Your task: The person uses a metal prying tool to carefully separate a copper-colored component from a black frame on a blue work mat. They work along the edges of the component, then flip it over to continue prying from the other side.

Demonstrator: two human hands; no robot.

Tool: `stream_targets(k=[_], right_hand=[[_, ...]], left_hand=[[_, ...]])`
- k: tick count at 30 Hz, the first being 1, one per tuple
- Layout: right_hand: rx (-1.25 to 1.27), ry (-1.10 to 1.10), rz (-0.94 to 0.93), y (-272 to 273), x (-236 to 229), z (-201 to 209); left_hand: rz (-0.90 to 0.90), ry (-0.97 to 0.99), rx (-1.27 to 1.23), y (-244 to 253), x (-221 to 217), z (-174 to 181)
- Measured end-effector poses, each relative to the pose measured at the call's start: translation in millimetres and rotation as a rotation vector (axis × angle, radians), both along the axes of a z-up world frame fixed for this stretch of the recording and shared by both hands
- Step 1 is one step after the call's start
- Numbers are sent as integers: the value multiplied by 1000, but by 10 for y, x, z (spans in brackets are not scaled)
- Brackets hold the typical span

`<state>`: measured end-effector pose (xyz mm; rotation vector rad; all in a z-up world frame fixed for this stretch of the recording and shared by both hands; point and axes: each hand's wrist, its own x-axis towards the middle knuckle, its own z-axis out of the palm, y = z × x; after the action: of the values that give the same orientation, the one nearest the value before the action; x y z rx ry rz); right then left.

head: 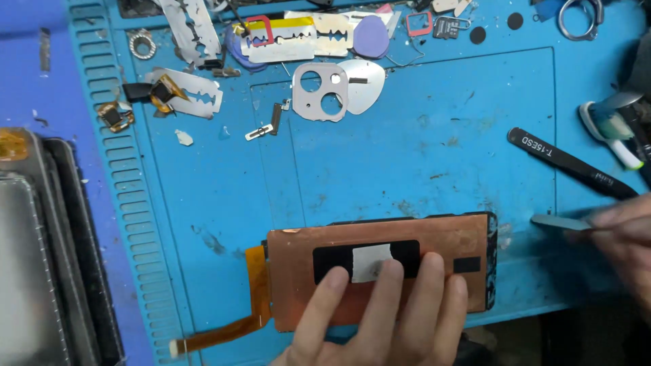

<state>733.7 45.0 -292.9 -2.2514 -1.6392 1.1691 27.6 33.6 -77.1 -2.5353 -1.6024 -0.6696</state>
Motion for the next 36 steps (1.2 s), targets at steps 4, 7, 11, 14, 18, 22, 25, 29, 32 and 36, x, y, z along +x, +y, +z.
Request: stream_targets(k=[4, 7, 11, 14, 18, 22, 25, 29, 32, 36], right_hand=[[26, 6, 56, 562, -2377, 1288], [221, 112, 249, 627, -3568, 2069], [549, 177, 718, 791, -4522, 2440], [541, 140, 673, 741, -4605, 2458], [554, 86, 706, 770, -4545, 2416], [405, 35, 514, 746, -4639, 2466], [479, 35, 618, 725, -4549, 2426], [578, 72, 777, 733, -4410, 2372], [602, 29, 749, 722, -4358, 2332], [557, 54, 790, 817, -4502, 2397]], left_hand=[[-60, -44, -23, 53, -6, -72], [-91, -112, -59, 47, -49, -94], [-82, -184, -36, 36, -96, -145], [-60, -251, -47, -15, -60, -160], [-105, -139, 25, 4, -157, -234], [-65, -281, -55, -41, -55, -235], [-54, -319, -90, -57, -20, -236], [-41, -340, -119, -65, 7, -230], [-20, -329, -110, -104, 70, -301], [-11, -332, -106, -107, 68, -297]])
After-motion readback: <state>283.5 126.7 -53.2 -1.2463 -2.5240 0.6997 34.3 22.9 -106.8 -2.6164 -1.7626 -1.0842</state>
